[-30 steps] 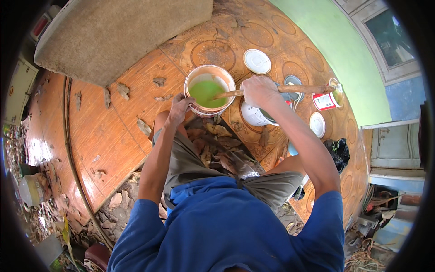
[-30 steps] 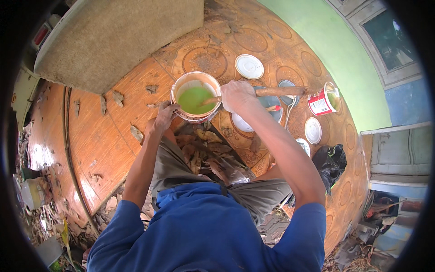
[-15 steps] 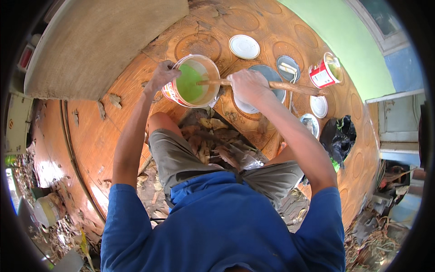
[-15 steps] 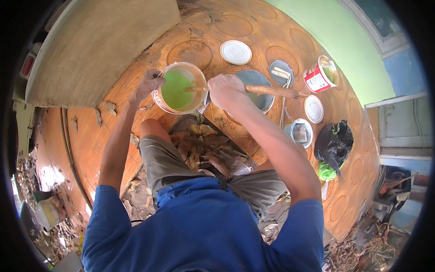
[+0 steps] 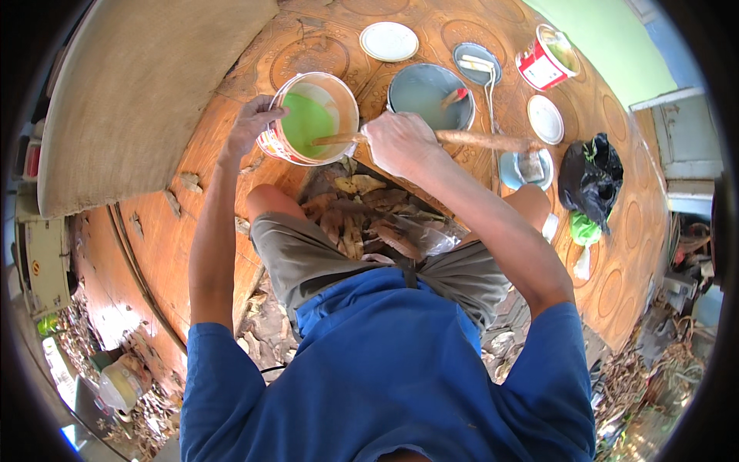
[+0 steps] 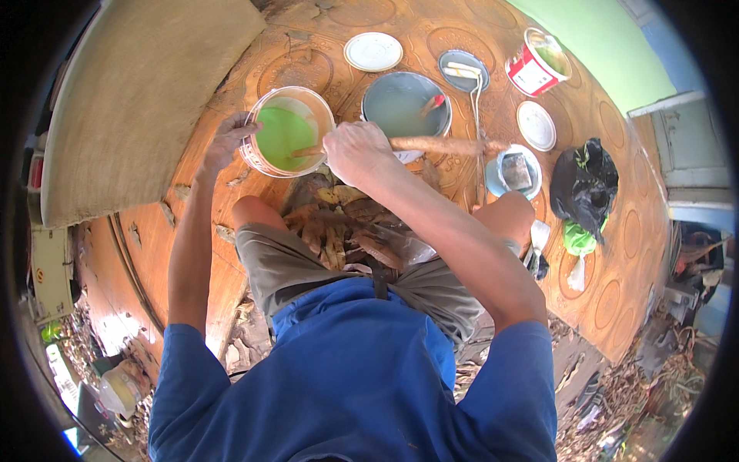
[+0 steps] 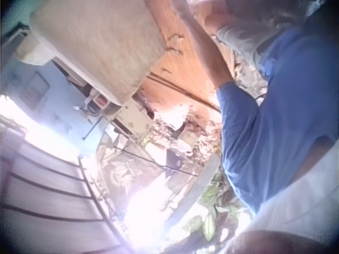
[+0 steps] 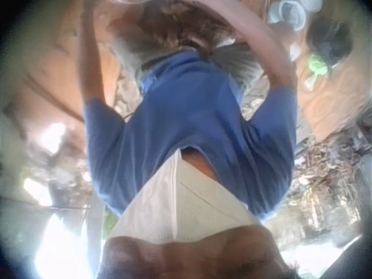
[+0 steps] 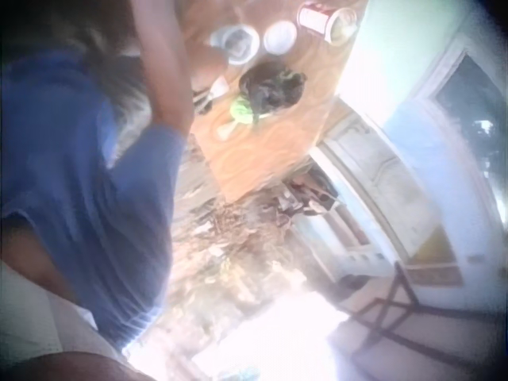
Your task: The person sits on the floor and pours a green liquid from a plastic bag into a bucket. They then use a wooden stick to stir the green liquid in the bucket, mixing it thoroughly.
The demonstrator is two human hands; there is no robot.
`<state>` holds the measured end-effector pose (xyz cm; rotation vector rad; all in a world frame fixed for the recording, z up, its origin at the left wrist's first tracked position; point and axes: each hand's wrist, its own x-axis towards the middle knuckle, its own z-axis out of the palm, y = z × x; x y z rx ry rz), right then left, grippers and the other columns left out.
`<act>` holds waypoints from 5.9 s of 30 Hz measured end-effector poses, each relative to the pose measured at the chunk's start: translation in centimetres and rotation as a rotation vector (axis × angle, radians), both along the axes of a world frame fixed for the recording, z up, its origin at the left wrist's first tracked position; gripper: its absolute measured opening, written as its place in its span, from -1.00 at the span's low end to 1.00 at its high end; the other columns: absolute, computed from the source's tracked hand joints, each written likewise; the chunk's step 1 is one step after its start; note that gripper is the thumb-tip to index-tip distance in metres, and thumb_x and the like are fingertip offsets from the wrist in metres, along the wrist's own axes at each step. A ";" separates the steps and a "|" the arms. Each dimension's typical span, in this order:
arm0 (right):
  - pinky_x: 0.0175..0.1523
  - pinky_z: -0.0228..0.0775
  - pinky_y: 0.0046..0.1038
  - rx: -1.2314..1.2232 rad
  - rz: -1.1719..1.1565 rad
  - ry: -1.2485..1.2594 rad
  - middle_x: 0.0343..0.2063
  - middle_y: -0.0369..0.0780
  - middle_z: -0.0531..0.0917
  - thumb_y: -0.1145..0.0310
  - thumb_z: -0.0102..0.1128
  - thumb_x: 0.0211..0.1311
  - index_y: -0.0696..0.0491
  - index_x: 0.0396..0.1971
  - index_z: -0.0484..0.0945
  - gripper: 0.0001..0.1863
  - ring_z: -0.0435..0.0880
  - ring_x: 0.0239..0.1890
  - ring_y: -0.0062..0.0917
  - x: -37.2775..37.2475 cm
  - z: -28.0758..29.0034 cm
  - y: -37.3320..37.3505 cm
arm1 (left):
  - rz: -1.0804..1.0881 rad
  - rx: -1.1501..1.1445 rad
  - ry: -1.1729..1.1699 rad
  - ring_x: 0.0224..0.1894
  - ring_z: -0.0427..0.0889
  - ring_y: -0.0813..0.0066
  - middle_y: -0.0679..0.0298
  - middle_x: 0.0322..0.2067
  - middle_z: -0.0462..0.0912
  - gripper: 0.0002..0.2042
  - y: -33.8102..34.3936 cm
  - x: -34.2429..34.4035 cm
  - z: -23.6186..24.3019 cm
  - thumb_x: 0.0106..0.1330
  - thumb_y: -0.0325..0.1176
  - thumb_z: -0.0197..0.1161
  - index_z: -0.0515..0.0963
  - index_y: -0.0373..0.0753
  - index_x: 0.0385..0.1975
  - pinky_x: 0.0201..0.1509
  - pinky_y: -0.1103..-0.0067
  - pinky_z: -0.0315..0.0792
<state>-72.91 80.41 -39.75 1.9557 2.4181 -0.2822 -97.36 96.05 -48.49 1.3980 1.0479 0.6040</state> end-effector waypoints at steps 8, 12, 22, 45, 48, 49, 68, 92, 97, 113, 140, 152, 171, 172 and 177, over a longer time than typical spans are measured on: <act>-0.24 0.49 -0.37 -0.001 -0.104 0.064 -0.52 -0.11 0.65 0.35 0.10 0.05 0.11 -0.52 0.62 -0.83 0.66 -0.38 -0.34 1.3 -0.8 0.0 | -0.051 0.045 0.020 -0.50 0.38 0.75 0.43 -0.53 0.46 -0.76 -0.6 0.8 0.1 0.13 -0.35 0.29 0.48 -0.34 -0.28 -0.45 0.74 0.28; -0.23 0.49 -0.37 -0.007 -0.135 0.089 -0.51 -0.13 0.65 0.35 0.13 0.03 0.10 -0.51 0.62 -0.84 0.66 -0.38 -0.32 1.3 -0.4 -0.5 | -0.006 0.055 0.020 -0.51 0.36 0.76 0.45 -0.54 0.45 -0.77 -0.5 1.0 -0.2 0.14 -0.33 0.28 0.49 -0.32 -0.30 -0.45 0.75 0.26; -0.31 0.48 -0.29 0.067 -0.171 0.103 -0.55 -0.07 0.61 0.47 -0.10 0.11 0.07 -0.31 0.59 -0.75 0.63 -0.44 -0.26 2.6 -3.8 0.0 | 0.102 0.083 -0.004 -0.56 0.25 0.80 0.52 -0.56 0.42 -0.76 0.4 -1.0 -1.9 0.16 -0.25 0.28 0.51 -0.27 -0.29 -0.48 0.76 0.16; -0.40 0.47 -0.42 0.146 -0.001 0.149 -0.59 -0.15 0.59 0.44 -0.03 0.09 0.09 -0.46 0.51 -0.88 0.62 -0.47 -0.44 -2.6 -4.0 -1.8 | 0.198 0.027 -0.073 -0.54 0.24 0.79 0.56 -0.58 0.38 -0.83 -1.0 -1.4 -1.3 0.16 -0.30 0.28 0.54 -0.22 -0.33 -0.45 0.78 0.14; -0.36 0.47 -0.39 0.089 -0.051 0.116 -0.58 -0.12 0.59 0.42 -0.04 0.10 0.09 -0.49 0.54 -0.85 0.63 -0.47 -0.41 -1.2 -3.5 -2.4 | 0.174 0.022 -0.060 -0.54 0.24 0.80 0.56 -0.58 0.39 -0.83 -0.6 -2.0 -1.3 0.16 -0.30 0.28 0.54 -0.23 -0.33 -0.46 0.79 0.13; -0.35 0.47 -0.38 0.045 -0.087 0.100 -0.58 -0.11 0.59 0.42 -0.05 0.10 0.10 -0.49 0.54 -0.84 0.63 -0.47 -0.40 -0.8 -3.1 -2.4 | 0.160 0.017 -0.047 -0.53 0.25 0.80 0.56 -0.57 0.40 -0.83 -0.6 -2.2 -1.2 0.16 -0.30 0.28 0.54 -0.23 -0.33 -0.45 0.80 0.14; -0.38 0.48 -0.39 0.155 -0.116 0.095 -0.61 -0.14 0.60 0.45 -0.02 0.04 0.10 -0.47 0.55 -0.86 0.64 -0.45 -0.41 -1.6 -3.4 -1.3 | 0.217 0.036 -0.089 -0.44 0.43 0.80 0.49 -0.49 0.51 -0.80 -1.6 -1.4 -1.6 0.16 -0.34 0.27 0.52 -0.25 -0.26 -0.37 0.79 0.29; -0.26 0.48 -0.33 -0.043 -0.030 0.067 -0.52 -0.12 0.63 0.43 -0.04 0.08 0.12 -0.49 0.60 -0.80 0.66 -0.39 -0.35 -0.6 -0.3 -1.7 | 0.159 0.145 -0.125 -0.52 0.40 0.76 0.39 -0.48 0.53 -0.76 -2.9 -0.5 -2.6 0.16 -0.38 0.26 0.50 -0.38 -0.24 -0.47 0.77 0.29; -0.24 0.48 -0.33 0.009 -0.118 0.127 -0.53 -0.10 0.63 0.44 -0.05 0.09 0.10 -0.49 0.60 -0.80 0.66 -0.40 -0.34 0.7 -0.8 -0.8 | 0.159 0.185 -0.111 -0.53 0.39 0.76 0.39 -0.50 0.52 -0.74 -3.8 0.9 -1.8 0.14 -0.39 0.28 0.50 -0.39 -0.23 -0.48 0.77 0.28; -0.33 0.47 -0.37 -0.009 -0.097 0.162 -0.56 -0.12 0.60 0.44 -0.04 0.08 0.13 -0.52 0.58 -0.82 0.63 -0.49 -0.42 0.6 -1.8 -1.9 | 0.180 0.141 -0.125 -0.55 0.32 0.80 0.47 -0.53 0.48 -0.78 -2.0 -0.6 -3.2 0.17 -0.38 0.25 0.51 -0.35 -0.26 -0.48 0.80 0.19; -0.39 0.46 -0.32 0.112 -0.101 -0.003 -0.56 -0.10 0.57 0.32 -0.14 0.27 0.09 -0.26 0.56 -0.73 0.62 -0.48 -0.31 0.8 2.5 -3.3 | 0.675 -0.132 -0.239 -0.72 0.38 0.68 0.41 -0.71 0.44 -0.84 -0.7 -8.3 -7.0 0.19 -0.33 0.21 0.47 -0.24 -0.57 -0.66 0.75 0.26; -0.35 0.46 -0.35 0.203 -0.045 -0.052 -0.56 -0.12 0.57 0.35 -0.10 0.22 0.04 -0.14 0.53 -0.72 0.60 -0.48 -0.32 0.9 3.1 -2.1 | 0.725 -0.198 -0.335 -0.56 0.46 0.67 0.40 -0.55 0.49 -0.86 -2.8 -6.7 -10.5 0.15 -0.32 0.26 0.48 -0.21 -0.41 -0.50 0.72 0.41; -0.22 0.35 -0.44 0.297 0.008 -0.008 -0.50 -0.25 0.57 0.37 0.10 -0.04 0.03 -0.50 0.56 -0.89 0.56 -0.31 -0.46 1.3 4.3 -1.9 | -0.229 0.958 0.542 -0.10 0.49 0.04 0.01 -0.17 0.53 -0.62 -8.1 10.5 4.1 0.01 -0.42 0.20 0.45 -0.30 -0.10 -0.02 0.38 0.39; -0.21 0.32 -0.45 0.435 0.024 0.024 -0.49 -0.26 0.55 0.37 0.11 -0.06 0.04 -0.48 0.55 -0.88 0.54 -0.32 -0.47 1.1 4.3 -2.6 | -0.214 0.942 0.562 -0.12 0.49 0.02 0.00 -0.18 0.53 -0.63 -7.4 10.5 2.9 0.00 -0.46 0.17 0.46 -0.31 -0.12 -0.04 0.38 0.39; -0.21 0.32 -0.41 0.888 0.016 0.262 -0.42 -0.28 0.51 0.37 0.16 -0.13 0.03 -0.41 0.51 -0.81 0.51 -0.33 -0.49 3.4 3.8 -9.6 | -0.167 1.047 0.469 -0.17 0.53 0.06 0.02 -0.23 0.55 -0.76 -7.7 10.0 4.3 0.12 -0.41 0.14 0.49 -0.29 -0.20 -0.11 0.39 0.39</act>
